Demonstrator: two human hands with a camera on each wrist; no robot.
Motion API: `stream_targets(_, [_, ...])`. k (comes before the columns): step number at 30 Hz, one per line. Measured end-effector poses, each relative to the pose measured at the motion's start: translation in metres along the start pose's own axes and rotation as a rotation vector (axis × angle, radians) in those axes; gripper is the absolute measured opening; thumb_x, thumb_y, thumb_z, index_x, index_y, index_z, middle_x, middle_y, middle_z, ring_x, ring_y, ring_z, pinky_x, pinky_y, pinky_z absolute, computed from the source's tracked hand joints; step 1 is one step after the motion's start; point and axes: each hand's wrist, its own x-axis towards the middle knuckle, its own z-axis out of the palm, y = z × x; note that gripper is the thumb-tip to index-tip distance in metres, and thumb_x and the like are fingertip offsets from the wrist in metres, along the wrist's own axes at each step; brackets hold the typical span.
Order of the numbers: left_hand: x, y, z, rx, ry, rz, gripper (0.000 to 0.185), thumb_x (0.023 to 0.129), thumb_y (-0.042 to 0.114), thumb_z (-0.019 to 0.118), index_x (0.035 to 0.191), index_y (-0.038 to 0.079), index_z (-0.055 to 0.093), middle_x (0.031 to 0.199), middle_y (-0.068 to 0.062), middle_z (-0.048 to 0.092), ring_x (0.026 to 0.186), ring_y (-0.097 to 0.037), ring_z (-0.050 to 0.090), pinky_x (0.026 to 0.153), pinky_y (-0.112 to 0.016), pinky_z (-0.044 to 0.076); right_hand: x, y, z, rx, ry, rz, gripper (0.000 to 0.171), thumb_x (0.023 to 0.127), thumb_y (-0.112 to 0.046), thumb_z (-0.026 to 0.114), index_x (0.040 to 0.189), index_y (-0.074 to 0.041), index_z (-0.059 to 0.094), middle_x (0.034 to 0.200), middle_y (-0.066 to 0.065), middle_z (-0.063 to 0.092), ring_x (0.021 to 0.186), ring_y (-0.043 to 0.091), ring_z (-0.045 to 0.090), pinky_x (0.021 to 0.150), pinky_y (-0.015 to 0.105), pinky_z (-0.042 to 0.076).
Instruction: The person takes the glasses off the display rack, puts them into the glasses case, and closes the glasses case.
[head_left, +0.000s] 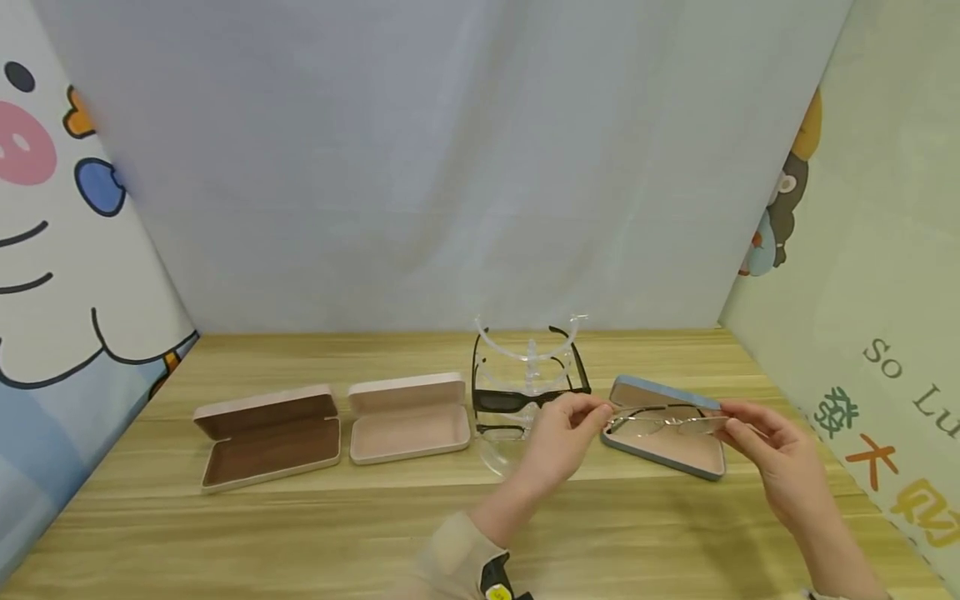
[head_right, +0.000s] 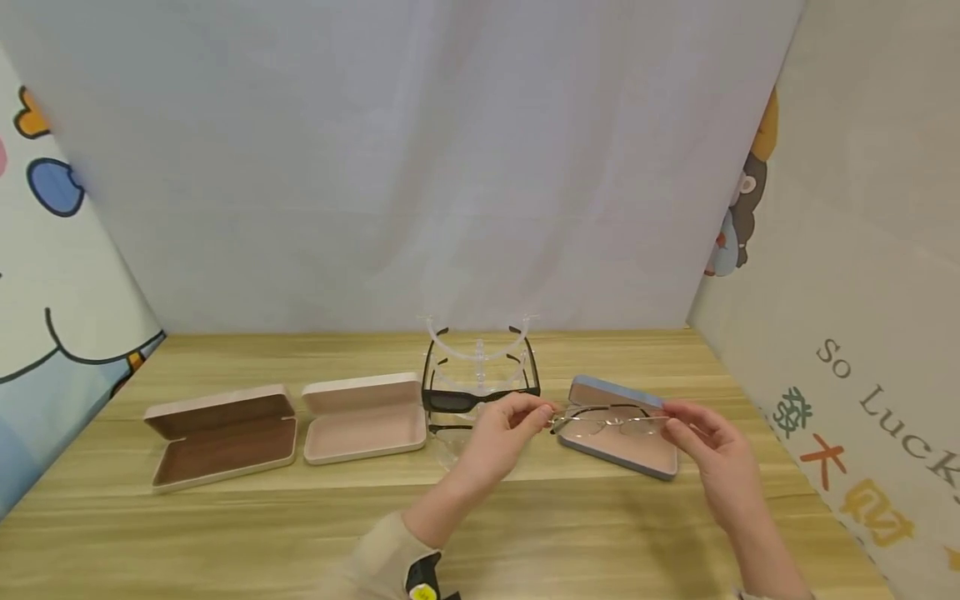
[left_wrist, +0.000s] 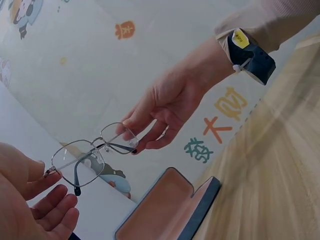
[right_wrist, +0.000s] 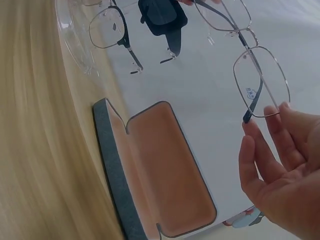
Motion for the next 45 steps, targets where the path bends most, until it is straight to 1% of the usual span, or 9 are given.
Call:
stream_targets(5, [-0.001, -0.002, 0.015, -0.065, -0.008, -0.042, 0.023, 0.091, 0.025, 0.055, 0.107, 0.011, 0.064, 0.097, -0.001, 0.064, 0.084, -0.007, 0.061, 0.067, -0.019, 0.049, -0.003, 0.005, -0.01, 0.025, 0.034, 0.032, 0.027, 0.091, 0.007, 0.044, 0.109, -0.002, 0.062, 0.095, -0.001, 0.067, 0.088, 0.007, 0.064, 0.078, 0.02, 0.051])
stream_targets(13, [-0.001, -0.009, 0.043, -0.2, 0.101, -0.054, 0.025, 0.089, 0.012, 0.057, 0.114, 0.008, 0.056, 0.103, -0.002, 0.059, 0.094, -0.014, 0.062, 0.077, -0.018, 0.05, -0.008, 0.014, -0.025, 0.062, 0.09, 0.096, 0.027, 0.091, 0.004, 0.046, 0.106, -0.008, 0.065, 0.093, -0.001, 0.069, 0.088, 0.007, 0.065, 0.075, 0.019, 0.052])
stream_targets(20, [-0.002, -0.022, 0.065, -0.161, 0.068, -0.085, 0.045, 0.089, 0.009, 0.053, 0.132, 0.002, 0.043, 0.12, -0.005, 0.052, 0.111, -0.019, 0.054, 0.088, -0.017, 0.045, -0.011, 0.057, -0.069, -0.049, 0.189, 0.217, 0.025, 0.089, -0.009, 0.057, 0.113, -0.01, 0.062, 0.098, -0.006, 0.069, 0.09, 0.006, 0.065, 0.075, 0.021, 0.052])
stream_targets(24, [-0.002, -0.029, 0.076, -0.11, 0.065, -0.073, 0.052, 0.088, 0.008, 0.051, 0.138, 0.003, 0.036, 0.133, -0.007, 0.044, 0.113, -0.02, 0.052, 0.085, -0.016, 0.045, -0.013, 0.074, -0.083, -0.022, 0.257, 0.258, 0.033, 0.085, -0.015, 0.064, 0.117, -0.008, 0.06, 0.097, -0.006, 0.069, 0.089, 0.007, 0.065, 0.074, 0.022, 0.052])
stream_targets(30, [0.001, -0.037, 0.085, -0.081, 0.075, -0.062, 0.055, 0.087, 0.006, 0.052, 0.139, 0.001, 0.033, 0.143, -0.009, 0.033, 0.115, -0.018, 0.048, 0.084, -0.016, 0.046, -0.014, 0.06, -0.07, -0.032, 0.3, 0.336, 0.024, 0.085, -0.016, 0.064, 0.108, -0.016, 0.061, 0.092, -0.01, 0.069, 0.084, 0.004, 0.066, 0.072, 0.019, 0.053])
stream_targets(35, [0.009, -0.046, 0.085, -0.035, 0.049, -0.089, 0.053, 0.09, 0.013, 0.052, 0.139, 0.004, 0.034, 0.145, -0.006, 0.031, 0.118, -0.018, 0.047, 0.083, -0.021, 0.046, -0.014, 0.065, -0.065, -0.021, 0.345, 0.366, 0.036, 0.079, -0.021, 0.071, 0.107, -0.011, 0.052, 0.088, -0.011, 0.069, 0.079, 0.004, 0.066, 0.068, 0.018, 0.053])
stream_targets(37, [0.013, -0.05, 0.084, 0.017, 0.031, -0.09, 0.054, 0.091, 0.016, 0.051, 0.14, 0.006, 0.032, 0.146, -0.005, 0.03, 0.125, -0.019, 0.041, 0.09, -0.025, 0.044, -0.012, 0.063, -0.059, -0.063, 0.387, 0.392, 0.034, 0.078, -0.023, 0.071, 0.105, -0.009, 0.053, 0.084, -0.012, 0.069, 0.077, 0.003, 0.066, 0.067, 0.017, 0.053])
stream_targets(41, [0.019, -0.057, 0.085, 0.139, -0.009, -0.095, 0.058, 0.09, 0.017, 0.051, 0.142, 0.007, 0.027, 0.148, -0.006, 0.025, 0.133, -0.021, 0.03, 0.092, -0.029, 0.041, -0.007, 0.046, -0.035, -0.173, 0.467, 0.469, 0.013, 0.084, -0.015, 0.064, 0.095, -0.014, 0.057, 0.074, -0.014, 0.066, 0.071, 0.0, 0.064, 0.066, 0.016, 0.052])
stream_targets(45, [0.023, -0.061, 0.087, 0.234, -0.044, -0.116, 0.063, 0.089, 0.017, 0.054, 0.143, 0.006, 0.023, 0.15, -0.008, 0.02, 0.134, -0.023, 0.028, 0.095, -0.028, 0.041, -0.003, 0.035, -0.02, -0.272, 0.47, 0.517, 0.021, 0.088, -0.01, 0.058, 0.106, -0.001, 0.053, 0.07, -0.015, 0.064, 0.068, -0.001, 0.063, 0.066, 0.015, 0.052])
